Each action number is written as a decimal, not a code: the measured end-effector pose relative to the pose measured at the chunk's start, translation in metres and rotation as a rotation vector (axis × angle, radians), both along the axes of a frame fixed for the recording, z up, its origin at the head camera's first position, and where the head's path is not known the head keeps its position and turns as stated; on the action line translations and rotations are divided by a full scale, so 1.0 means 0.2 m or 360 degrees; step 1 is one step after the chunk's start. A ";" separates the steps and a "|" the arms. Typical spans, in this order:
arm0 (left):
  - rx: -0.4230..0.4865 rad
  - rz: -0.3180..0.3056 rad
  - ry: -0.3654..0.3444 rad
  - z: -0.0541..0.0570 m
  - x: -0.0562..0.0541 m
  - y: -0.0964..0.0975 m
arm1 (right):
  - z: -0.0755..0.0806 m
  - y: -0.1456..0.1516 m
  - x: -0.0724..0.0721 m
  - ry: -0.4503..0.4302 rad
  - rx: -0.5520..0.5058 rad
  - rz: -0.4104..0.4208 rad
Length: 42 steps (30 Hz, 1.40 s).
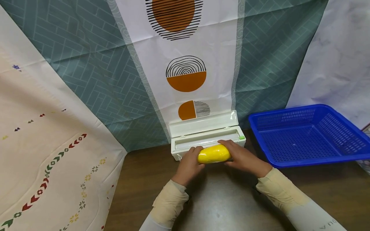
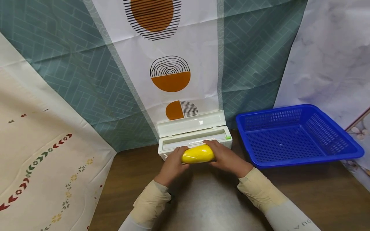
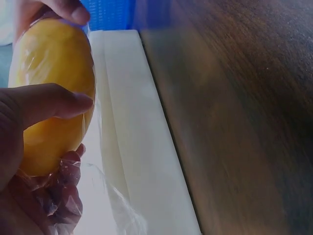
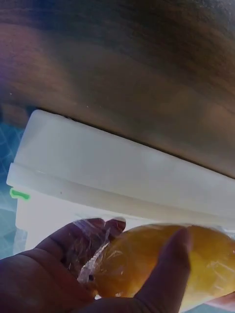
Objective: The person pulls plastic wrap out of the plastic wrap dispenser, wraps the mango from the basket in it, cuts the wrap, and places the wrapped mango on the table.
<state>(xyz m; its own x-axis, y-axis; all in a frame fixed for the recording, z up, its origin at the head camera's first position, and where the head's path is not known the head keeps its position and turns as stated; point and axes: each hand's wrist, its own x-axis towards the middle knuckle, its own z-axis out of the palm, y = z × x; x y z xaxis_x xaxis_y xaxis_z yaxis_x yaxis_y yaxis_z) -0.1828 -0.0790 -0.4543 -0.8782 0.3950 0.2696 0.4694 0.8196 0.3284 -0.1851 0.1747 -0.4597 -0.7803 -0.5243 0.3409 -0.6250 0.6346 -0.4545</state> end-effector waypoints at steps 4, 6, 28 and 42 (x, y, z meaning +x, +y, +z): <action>-0.0010 -0.0017 0.0004 0.00 0.00 0.00 | -0.02 0.01 0.00 0.0127 0.0047 -0.0012; -0.0027 -0.0033 0.0021 -0.01 -0.01 -0.01 | -0.02 0.01 0.00 0.0178 0.0066 -0.0023; -0.0060 -0.0064 0.0179 0.04 0.00 -0.01 | 0.04 0.00 -0.02 0.0244 0.0113 -0.0087; -0.0074 0.0016 0.0369 0.16 0.02 0.02 | 0.13 0.00 -0.03 0.0302 0.0055 -0.0136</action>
<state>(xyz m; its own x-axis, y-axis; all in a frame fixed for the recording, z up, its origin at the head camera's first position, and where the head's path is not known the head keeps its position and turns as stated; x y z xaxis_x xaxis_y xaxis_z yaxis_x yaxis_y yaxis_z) -0.1791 -0.0750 -0.4214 -0.7988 0.4032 0.4465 0.5197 0.8364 0.1745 -0.1911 0.1756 -0.4343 -0.7460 -0.4727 0.4691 -0.6404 0.7023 -0.3107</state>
